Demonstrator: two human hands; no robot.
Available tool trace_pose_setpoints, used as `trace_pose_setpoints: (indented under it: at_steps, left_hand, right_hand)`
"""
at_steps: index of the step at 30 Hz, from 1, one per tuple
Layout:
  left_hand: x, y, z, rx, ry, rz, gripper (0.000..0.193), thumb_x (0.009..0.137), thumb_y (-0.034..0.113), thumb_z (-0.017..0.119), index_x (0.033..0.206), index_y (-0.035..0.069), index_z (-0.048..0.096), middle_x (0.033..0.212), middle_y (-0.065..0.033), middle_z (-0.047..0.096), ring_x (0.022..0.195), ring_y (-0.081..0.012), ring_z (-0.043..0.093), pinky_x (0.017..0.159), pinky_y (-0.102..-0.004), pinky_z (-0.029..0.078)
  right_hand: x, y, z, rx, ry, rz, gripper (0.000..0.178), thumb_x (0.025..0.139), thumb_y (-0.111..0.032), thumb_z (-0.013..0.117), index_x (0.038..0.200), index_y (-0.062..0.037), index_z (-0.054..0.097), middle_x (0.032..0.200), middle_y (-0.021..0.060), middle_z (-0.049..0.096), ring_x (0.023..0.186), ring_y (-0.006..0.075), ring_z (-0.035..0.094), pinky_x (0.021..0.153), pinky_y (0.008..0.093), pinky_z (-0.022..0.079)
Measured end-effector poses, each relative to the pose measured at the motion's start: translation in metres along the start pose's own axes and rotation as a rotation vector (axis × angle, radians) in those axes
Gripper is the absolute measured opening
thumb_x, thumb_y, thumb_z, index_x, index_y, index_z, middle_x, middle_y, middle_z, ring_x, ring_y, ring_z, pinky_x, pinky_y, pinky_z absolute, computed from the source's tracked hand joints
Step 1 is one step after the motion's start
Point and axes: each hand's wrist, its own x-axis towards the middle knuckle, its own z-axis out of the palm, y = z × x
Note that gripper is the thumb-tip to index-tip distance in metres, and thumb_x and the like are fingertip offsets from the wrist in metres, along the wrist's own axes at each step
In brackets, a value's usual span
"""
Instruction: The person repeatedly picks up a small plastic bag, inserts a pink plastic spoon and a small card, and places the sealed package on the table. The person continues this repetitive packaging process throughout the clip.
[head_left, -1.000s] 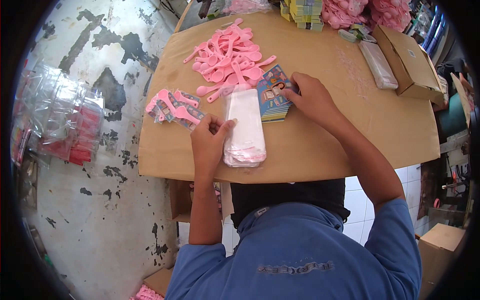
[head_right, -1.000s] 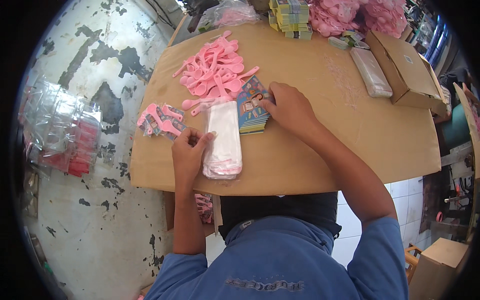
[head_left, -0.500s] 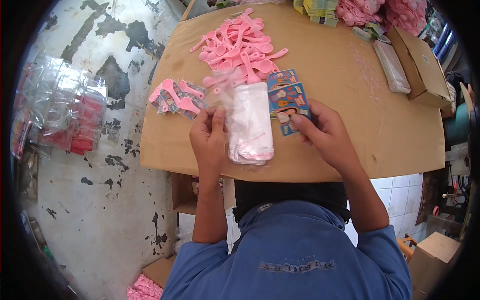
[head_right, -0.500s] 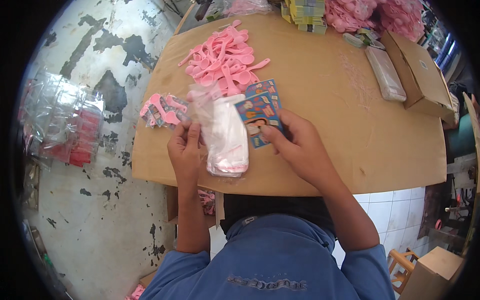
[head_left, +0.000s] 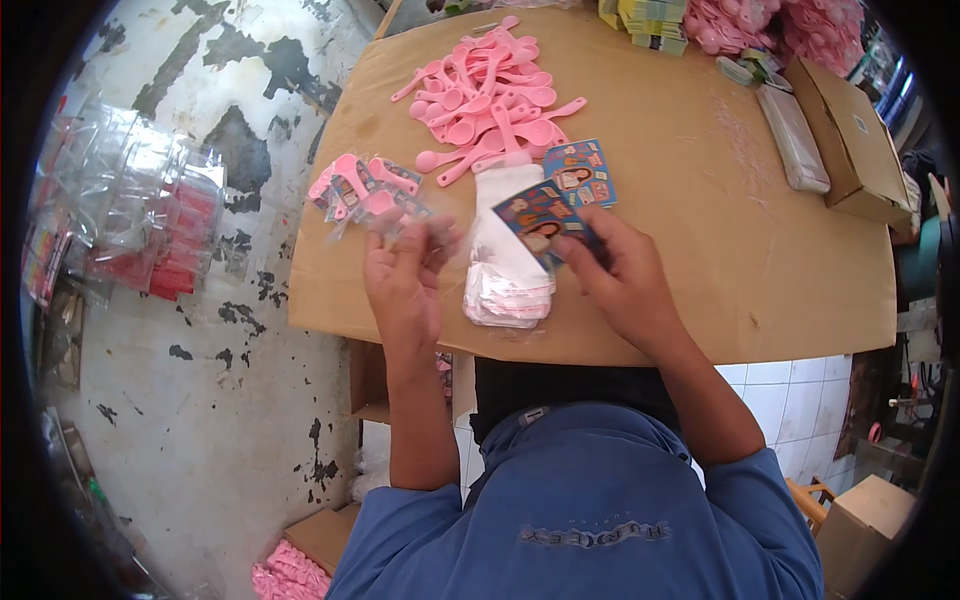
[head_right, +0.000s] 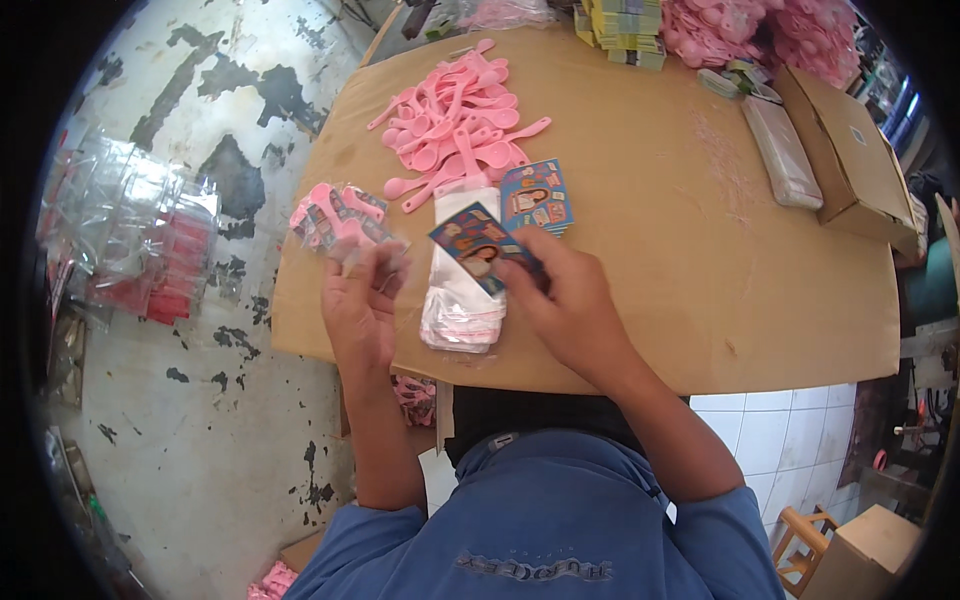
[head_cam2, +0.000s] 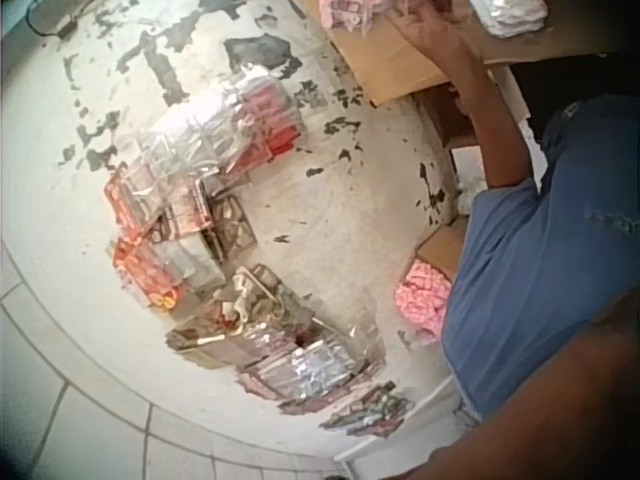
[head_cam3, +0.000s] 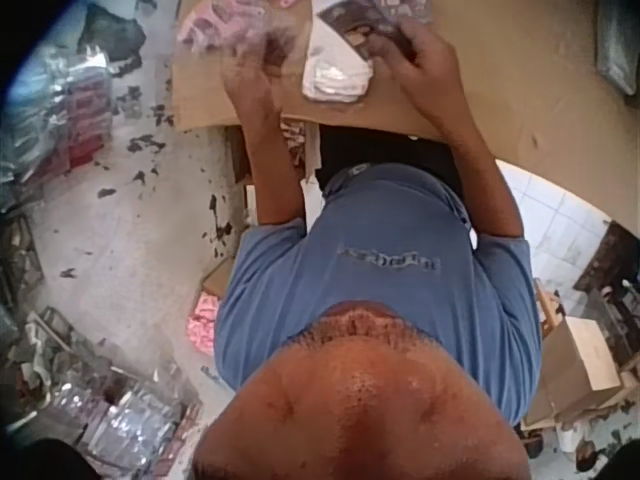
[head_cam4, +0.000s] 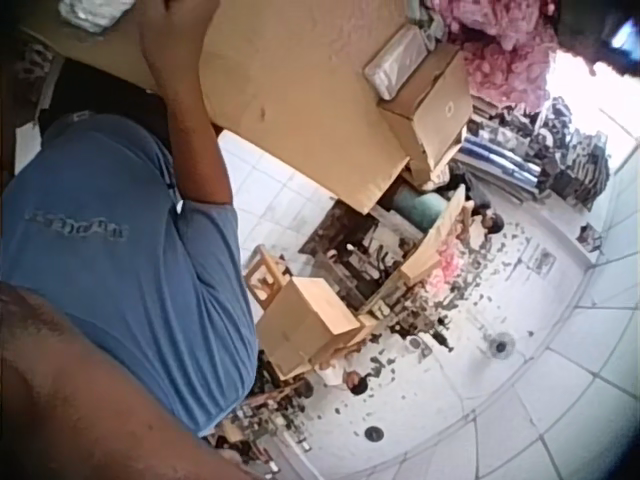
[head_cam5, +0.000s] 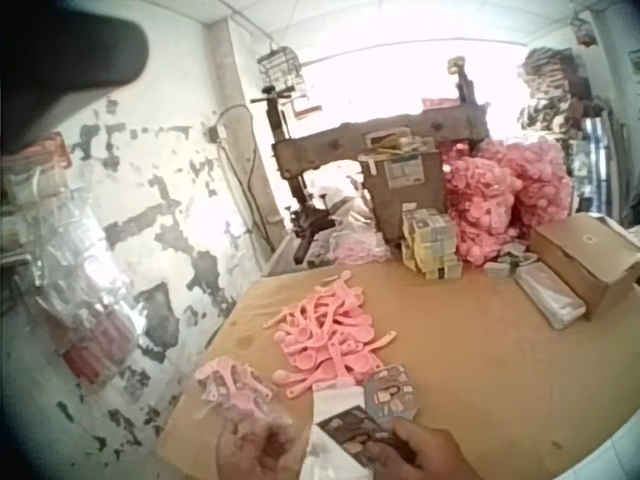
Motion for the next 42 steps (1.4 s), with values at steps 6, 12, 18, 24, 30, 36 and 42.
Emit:
trace_pose_setpoints:
  at_steps: [6,12,18,24,30,36,42]
  left_hand:
    - [-0.011,-0.004,0.027,-0.241,-0.024,-0.131,0.039,0.097,0.007,0.068,0.131,-0.002,0.053,0.111,-0.0219,0.072,0.103,-0.0298,0.073,0.09,-0.0385,0.062]
    - [-0.021,-0.006,0.054,-0.233,-0.109,-0.135,0.035,0.097,0.007,0.068,0.128,-0.005,0.055,0.114,-0.0244,0.071,0.107,-0.03,0.072,0.092,-0.0395,0.061]
    - [-0.029,-0.009,0.066,-0.261,-0.15,-0.168,0.036,0.098,0.006,0.067,0.129,-0.007,0.055,0.115,-0.0242,0.071,0.106,-0.0249,0.072,0.09,-0.0357,0.061]
    - [-0.037,-0.009,0.066,-0.266,-0.205,-0.179,0.033,0.098,0.004,0.067,0.127,-0.008,0.057,0.11,-0.0198,0.073,0.099,-0.0164,0.072,0.085,-0.0302,0.059]
    - [-0.045,-0.008,0.084,-0.245,-0.175,-0.157,0.033,0.096,0.006,0.071,0.125,-0.005,0.06,0.104,-0.0109,0.074,0.091,-0.0115,0.07,0.078,-0.0253,0.057]
    - [-0.054,-0.016,0.087,-0.225,-0.205,-0.128,0.029,0.097,0.011,0.072,0.123,0.002,0.064,0.107,-0.0053,0.073,0.081,-0.005,0.066,0.066,-0.0187,0.048]
    - [-0.047,0.002,0.092,-0.453,-0.271,-0.103,0.06,0.101,0.001,0.054,0.157,0.005,0.033,0.142,-0.0219,0.056,0.136,-0.0282,0.054,0.109,-0.0403,0.049]
  right_hand:
    - [-0.018,-0.001,-0.017,0.035,-0.002,0.087,0.02,0.099,-0.015,0.067,0.111,0.0012,0.066,0.087,0.0001,0.067,0.074,0.0024,0.053,0.064,0.0219,0.044]
    - [-0.014,-0.012,-0.019,0.193,-0.057,0.177,0.022,0.1,-0.019,0.067,0.113,-0.0015,0.067,0.087,-0.0022,0.065,0.072,0.0024,0.053,0.064,0.0214,0.045]
    - [-0.015,-0.007,-0.019,0.093,-0.124,0.167,0.022,0.1,-0.02,0.067,0.113,-0.0021,0.067,0.085,-0.0017,0.065,0.068,0.0035,0.054,0.062,0.0215,0.046]
    - [-0.018,-0.004,-0.024,0.245,-0.149,0.227,0.017,0.097,-0.012,0.069,0.108,-0.0005,0.063,0.085,0.0014,0.065,0.07,0.0063,0.06,0.063,0.0221,0.05]
    - [-0.016,-0.003,-0.016,0.401,-0.044,0.159,0.018,0.096,-0.009,0.071,0.106,-0.0013,0.058,0.089,0.0032,0.065,0.074,0.0079,0.063,0.066,0.0234,0.052]
    - [-0.01,-0.005,0.004,0.388,0.062,-0.005,0.019,0.099,-0.013,0.068,0.111,-0.0018,0.061,0.09,0.0013,0.066,0.079,0.0055,0.061,0.069,0.0231,0.051]
    - [-0.018,0.0,0.002,0.416,-0.015,0.095,0.017,0.099,-0.016,0.068,0.108,-0.0016,0.065,0.084,0.0011,0.066,0.071,0.0046,0.059,0.062,0.0221,0.049]
